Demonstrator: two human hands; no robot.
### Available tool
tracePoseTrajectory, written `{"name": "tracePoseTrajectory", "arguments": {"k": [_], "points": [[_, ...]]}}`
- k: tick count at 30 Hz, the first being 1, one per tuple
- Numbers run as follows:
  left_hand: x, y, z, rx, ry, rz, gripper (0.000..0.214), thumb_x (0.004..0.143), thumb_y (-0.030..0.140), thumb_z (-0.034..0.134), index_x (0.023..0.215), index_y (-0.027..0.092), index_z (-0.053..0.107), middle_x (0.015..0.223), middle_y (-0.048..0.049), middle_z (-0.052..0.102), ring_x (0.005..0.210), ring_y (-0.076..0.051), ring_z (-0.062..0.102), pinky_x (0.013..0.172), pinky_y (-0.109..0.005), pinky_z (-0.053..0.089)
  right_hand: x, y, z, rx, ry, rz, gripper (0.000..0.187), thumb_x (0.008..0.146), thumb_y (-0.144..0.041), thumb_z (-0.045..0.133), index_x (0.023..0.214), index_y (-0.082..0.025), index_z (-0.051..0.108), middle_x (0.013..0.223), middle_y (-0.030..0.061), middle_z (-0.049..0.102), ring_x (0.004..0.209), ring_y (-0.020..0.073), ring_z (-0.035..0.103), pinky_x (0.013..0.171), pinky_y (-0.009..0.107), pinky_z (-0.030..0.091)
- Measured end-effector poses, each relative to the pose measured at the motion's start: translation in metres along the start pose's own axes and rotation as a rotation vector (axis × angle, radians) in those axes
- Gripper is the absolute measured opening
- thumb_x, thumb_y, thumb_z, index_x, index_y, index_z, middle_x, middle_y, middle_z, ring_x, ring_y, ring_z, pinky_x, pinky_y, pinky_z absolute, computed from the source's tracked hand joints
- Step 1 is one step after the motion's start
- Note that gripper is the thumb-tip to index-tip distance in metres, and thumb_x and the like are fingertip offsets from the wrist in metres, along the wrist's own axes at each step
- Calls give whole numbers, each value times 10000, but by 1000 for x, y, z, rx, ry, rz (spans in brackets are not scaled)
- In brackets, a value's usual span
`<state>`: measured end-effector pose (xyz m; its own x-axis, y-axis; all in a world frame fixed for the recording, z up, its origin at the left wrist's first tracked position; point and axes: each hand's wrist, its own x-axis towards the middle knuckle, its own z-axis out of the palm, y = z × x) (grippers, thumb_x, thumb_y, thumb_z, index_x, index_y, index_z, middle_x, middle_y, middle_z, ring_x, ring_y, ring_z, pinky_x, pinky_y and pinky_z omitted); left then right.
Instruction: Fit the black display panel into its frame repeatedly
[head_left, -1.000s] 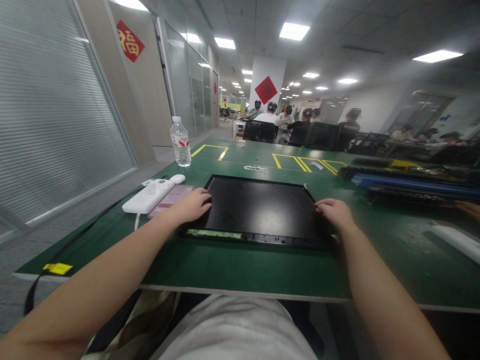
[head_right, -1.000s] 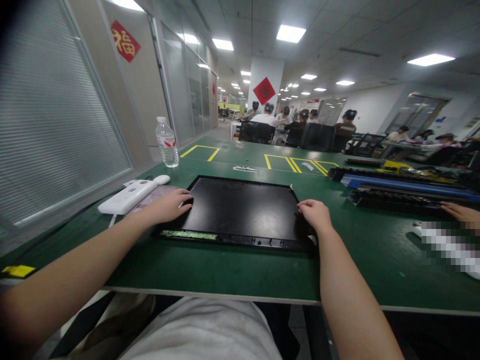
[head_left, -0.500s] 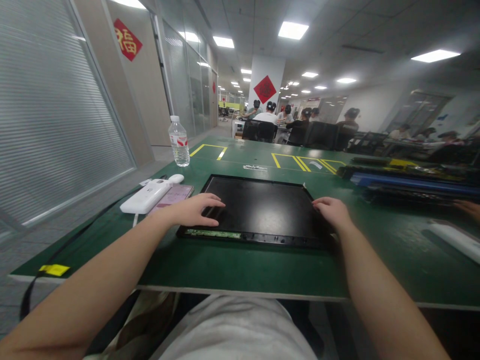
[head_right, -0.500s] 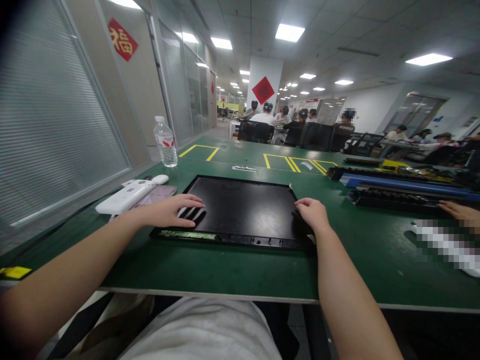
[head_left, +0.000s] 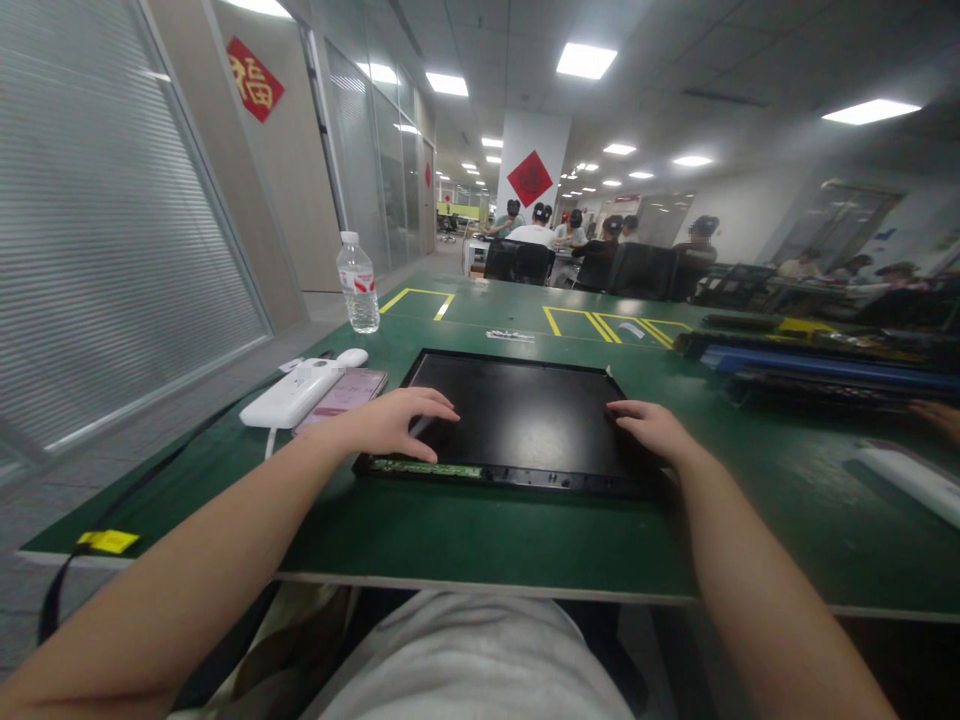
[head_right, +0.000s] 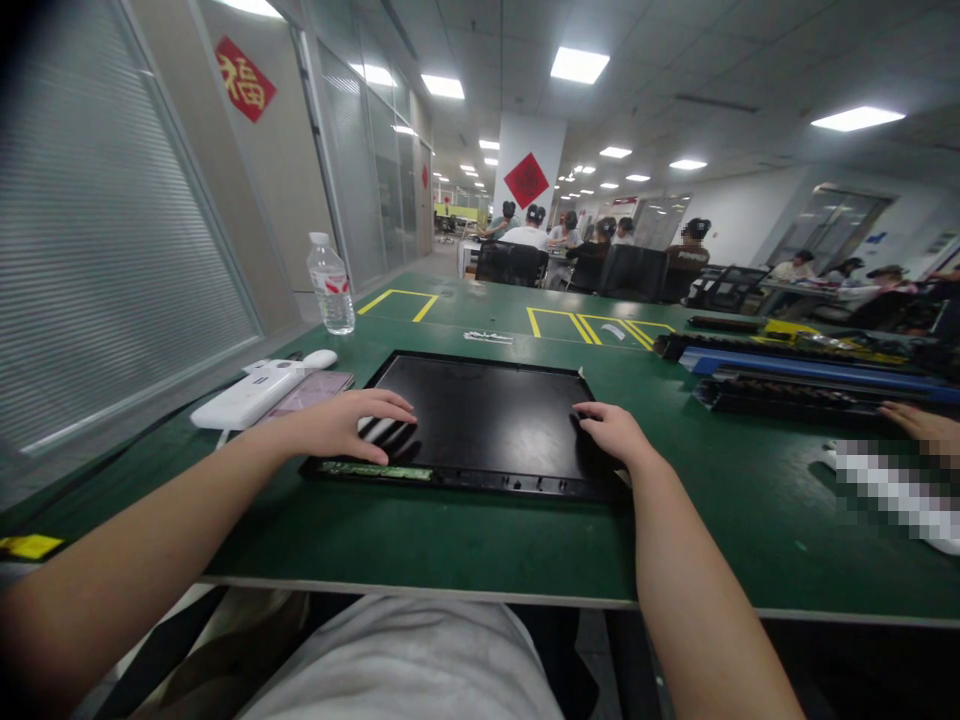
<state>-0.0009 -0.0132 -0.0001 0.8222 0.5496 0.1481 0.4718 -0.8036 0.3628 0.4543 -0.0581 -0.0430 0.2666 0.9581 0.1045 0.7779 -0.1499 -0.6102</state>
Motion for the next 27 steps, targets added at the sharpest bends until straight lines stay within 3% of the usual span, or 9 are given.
{"name": "tracePoseTrajectory", "arguments": {"k": [8,27], "points": [[1,7,-2,46,-13,6,514,774,350,829,1270,273,716,1364,-73,664,1241,-247,628,1066,-325,445,-4,-8,-3,-16,-5,-21,293,766,-154,663,981,-266,827,1134,26,776,1121,251,689,1060,355,469],[1,9,-3,33,-10,112,447,808,239,809,1244,221,714,1317,-82,682,1197,-218,649,1044,-305,459,-2,-7,-4,-119,-87,-61,369,841,-206,584,1143,-219,795,1260,55,731,1210,261,649,1097,361,441]]}}
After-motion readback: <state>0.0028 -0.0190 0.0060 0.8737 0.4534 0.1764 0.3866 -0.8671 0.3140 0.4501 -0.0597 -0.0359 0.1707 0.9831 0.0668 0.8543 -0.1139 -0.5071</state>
